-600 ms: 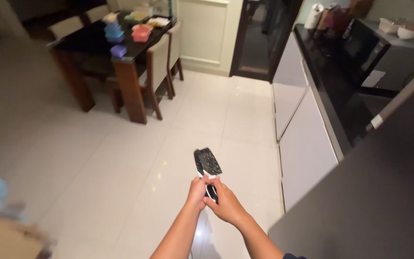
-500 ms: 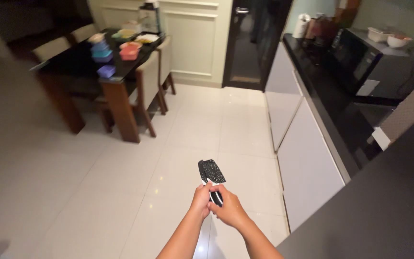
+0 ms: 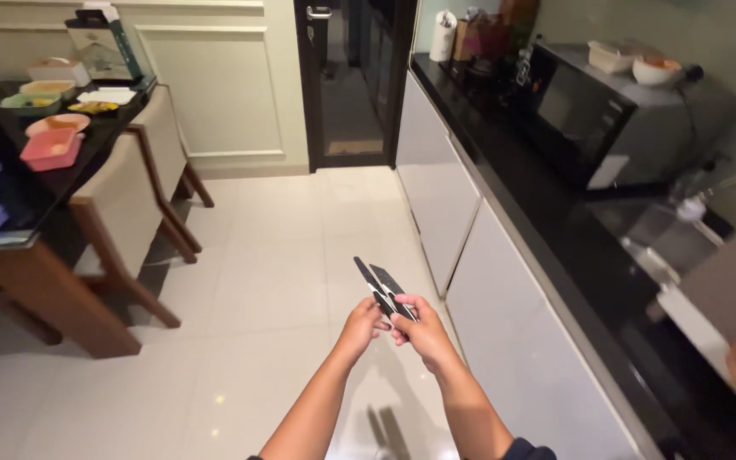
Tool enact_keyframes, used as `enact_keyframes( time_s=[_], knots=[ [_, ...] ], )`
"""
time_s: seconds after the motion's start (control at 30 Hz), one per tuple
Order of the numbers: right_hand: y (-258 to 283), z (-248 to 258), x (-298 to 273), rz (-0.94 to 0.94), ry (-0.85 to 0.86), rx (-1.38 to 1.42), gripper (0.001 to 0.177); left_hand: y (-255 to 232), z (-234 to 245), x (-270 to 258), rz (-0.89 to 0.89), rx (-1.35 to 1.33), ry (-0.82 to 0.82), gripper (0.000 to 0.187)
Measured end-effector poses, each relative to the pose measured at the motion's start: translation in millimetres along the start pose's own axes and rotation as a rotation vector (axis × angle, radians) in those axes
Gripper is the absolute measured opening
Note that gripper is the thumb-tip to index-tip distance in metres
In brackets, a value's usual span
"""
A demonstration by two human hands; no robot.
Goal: Packing food containers and snacks into an insulated lunch bag and zipping it closed.
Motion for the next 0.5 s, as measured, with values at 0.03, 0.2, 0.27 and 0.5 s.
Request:
enact_keyframes(
  time_s=[0.03,0.2,0.27,0.5],
  knots=[
    [-0.6,5.1,42.4,0.018,0.007,-0.009,0.048,-24.5,1.3,25.3,-0.02,-0.007,-0.001,0.052],
    [-1.2,18.1,224.7,-0.001,0.039,-0.074,0.048,-143.8,7.5,122.9,-0.37,0.35,-0.366,0.077],
    [3.3,12.5,282.9,0.0,0.051,-0.078,0.048,-177.7,17.0,172.0,-0.457,0.351,-0.369,0.064],
    [-7.8,5.8,498.4,0.018,0.035,-0.23,0.043,-250.9,54.5,404.1,-0.693,0.335,-0.422,0.043]
  ],
)
Point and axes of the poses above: each hand's wrist, its own x-axis towards the middle knuckle, its own z-axis out of the back of the hand, y = z × x, the point moved 1 cm from there along x, towards the middle knuckle, and after that the axes turned 13 degrees about z, right-handed, at the moved point
